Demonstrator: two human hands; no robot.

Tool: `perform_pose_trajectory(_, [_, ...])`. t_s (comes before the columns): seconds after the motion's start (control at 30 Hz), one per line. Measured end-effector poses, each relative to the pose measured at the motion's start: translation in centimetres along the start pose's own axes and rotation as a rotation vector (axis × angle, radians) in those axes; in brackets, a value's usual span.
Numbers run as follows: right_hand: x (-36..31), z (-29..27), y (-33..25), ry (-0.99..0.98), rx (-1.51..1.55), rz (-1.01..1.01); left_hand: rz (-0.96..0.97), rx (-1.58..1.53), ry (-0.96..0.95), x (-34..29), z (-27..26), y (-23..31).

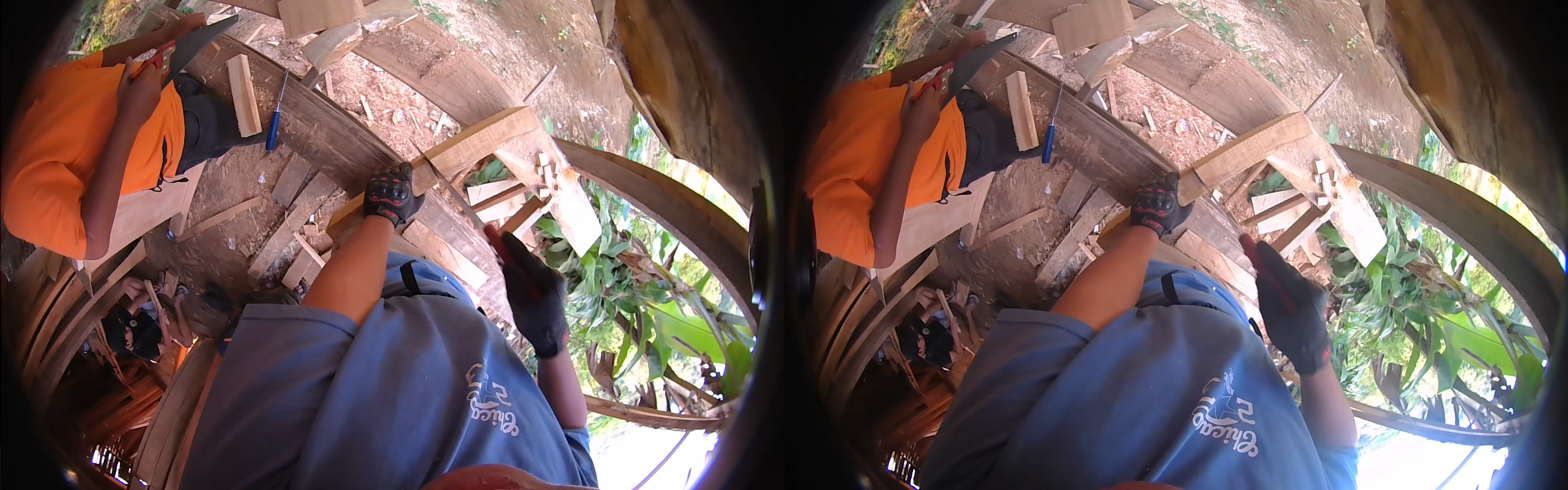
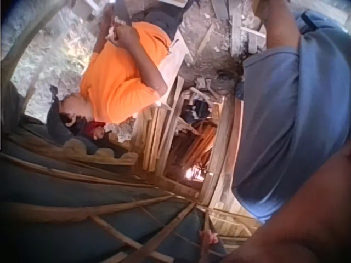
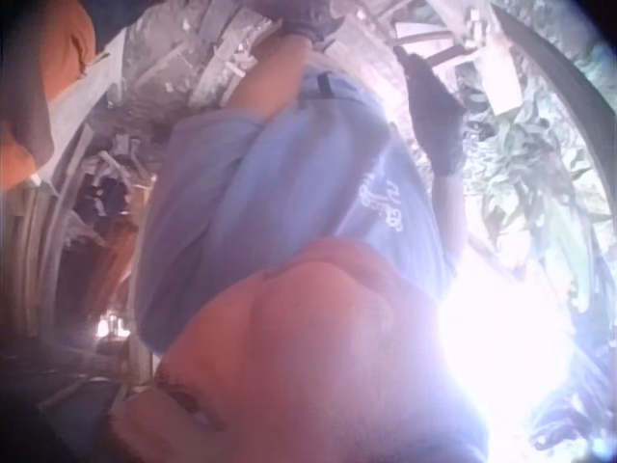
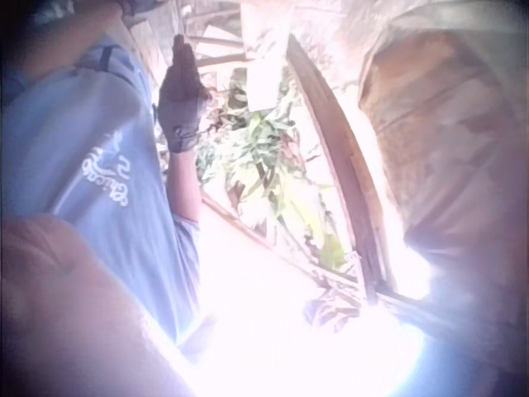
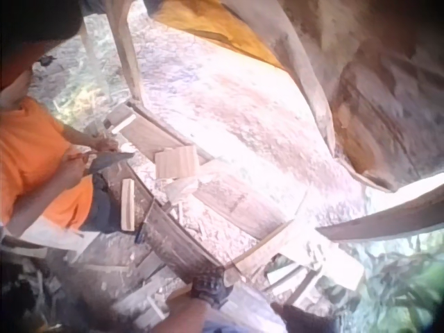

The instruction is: The person saws a wooden plank by hand and moves a large wooden beam into position on a frame.

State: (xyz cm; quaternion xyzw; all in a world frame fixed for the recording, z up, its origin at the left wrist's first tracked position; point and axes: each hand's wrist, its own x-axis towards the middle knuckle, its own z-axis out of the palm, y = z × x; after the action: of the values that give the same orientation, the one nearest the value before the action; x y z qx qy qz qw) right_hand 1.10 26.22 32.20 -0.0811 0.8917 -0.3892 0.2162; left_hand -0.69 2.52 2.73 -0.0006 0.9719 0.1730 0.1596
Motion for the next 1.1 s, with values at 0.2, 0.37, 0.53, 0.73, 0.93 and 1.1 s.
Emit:
perform_pose_trajectory(0.2, [3.5, 2.3, 2.4, 0.034, -0.109, -0.032, 0.023, -0.031, 0.047, -0.2, 0.7, -0.5])
perform_pose_trajectory(0.37, [5.4, 7.8, 2.8, -0.006, 0.046, 0.139, -0.008, -0.029, -0.067, 0.2, -0.2, -0.2])
perform_pose_trajectory(0.53, [11.2, 13.7, 7.3, 0.255, 0.068, -0.242, -0.024, -0.110, -0.098, 0.3, 0.0, -0.4])
perform_pose_trajectory(0.73, [14.1, 13.9, 9.5, 0.110, 0.090, -0.010, 0.041, -0.065, 0.027, -0.1, 0.7, -0.8])
perform_pose_trajectory(0.93, [12.7, 15.1, 9.4, 0.194, 0.113, -0.051, 0.043, -0.090, -0.024, 0.7, 1.4, -0.9])
perform_pose_trajectory(1.1, [10.7, 15.0, 11.9, 0.143, 0.035, 0.000, -0.041, -0.087, -0.086, 0.3, -1.7, 0.5])
